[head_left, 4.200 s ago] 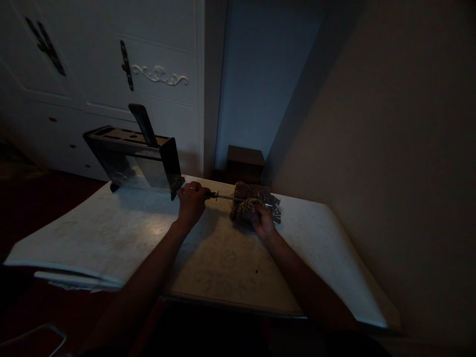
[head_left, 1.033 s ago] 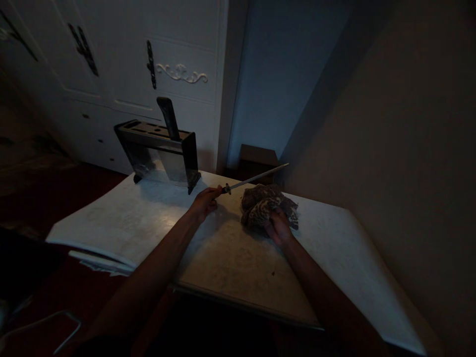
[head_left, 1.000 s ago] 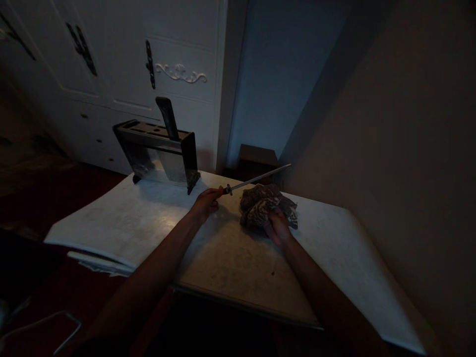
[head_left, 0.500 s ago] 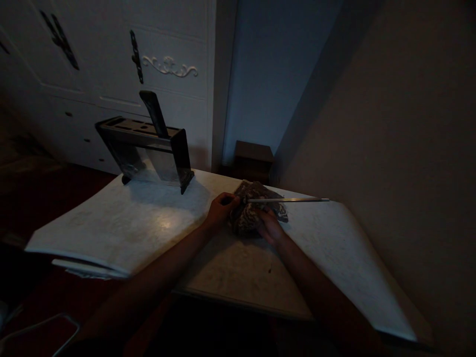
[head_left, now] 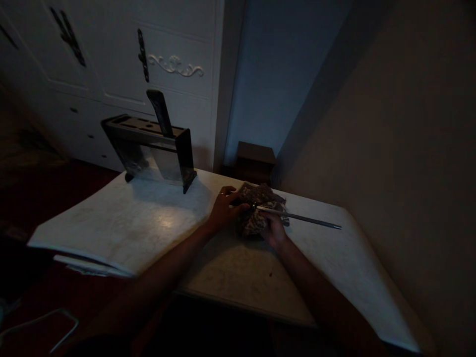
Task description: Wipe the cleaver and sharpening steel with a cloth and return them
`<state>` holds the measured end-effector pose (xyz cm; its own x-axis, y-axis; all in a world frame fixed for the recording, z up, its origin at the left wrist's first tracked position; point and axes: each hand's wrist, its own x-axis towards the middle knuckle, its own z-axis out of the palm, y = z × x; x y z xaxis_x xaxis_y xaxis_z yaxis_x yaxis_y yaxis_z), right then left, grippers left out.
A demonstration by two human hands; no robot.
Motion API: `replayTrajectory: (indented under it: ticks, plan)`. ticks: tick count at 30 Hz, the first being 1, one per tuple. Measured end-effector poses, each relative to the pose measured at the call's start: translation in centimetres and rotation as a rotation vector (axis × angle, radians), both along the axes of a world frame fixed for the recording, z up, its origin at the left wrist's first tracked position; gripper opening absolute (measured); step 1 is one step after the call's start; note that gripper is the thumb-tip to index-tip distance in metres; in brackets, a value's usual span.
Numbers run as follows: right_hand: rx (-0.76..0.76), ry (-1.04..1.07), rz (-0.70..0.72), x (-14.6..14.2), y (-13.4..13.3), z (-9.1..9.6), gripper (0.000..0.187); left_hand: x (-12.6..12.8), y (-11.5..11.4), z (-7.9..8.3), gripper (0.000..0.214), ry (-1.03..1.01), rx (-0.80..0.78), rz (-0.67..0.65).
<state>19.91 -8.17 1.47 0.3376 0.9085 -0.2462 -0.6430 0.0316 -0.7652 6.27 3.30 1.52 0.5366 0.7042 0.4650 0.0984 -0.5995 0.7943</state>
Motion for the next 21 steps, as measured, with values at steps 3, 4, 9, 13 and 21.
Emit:
replayTrajectory:
  ticks: [3,4,9,13,21]
  plan:
    - [-0.023,-0.014,-0.002,0.12,0.0,-0.05,0.016,-0.16,-0.34,0.16,0.023,0.083,0.111,-0.059]
    - [-0.022,-0.025,0.0,0.16,0.0,-0.09,0.017,-0.16,-0.5,0.2,0.024,0.109,0.13,-0.075]
    - [-0.004,-0.073,0.001,0.19,0.06,-0.07,0.021,-0.01,-0.95,0.1,0.024,0.092,0.056,-0.054]
    - [0.014,-0.103,-0.059,-0.04,0.0,0.39,0.025,-0.12,-0.72,0.11,0.028,0.056,-0.091,-0.101]
    - [0.017,-0.103,-0.079,-0.37,0.03,0.73,0.028,-0.26,-0.43,-0.06,0.038,-0.001,-0.191,-0.126]
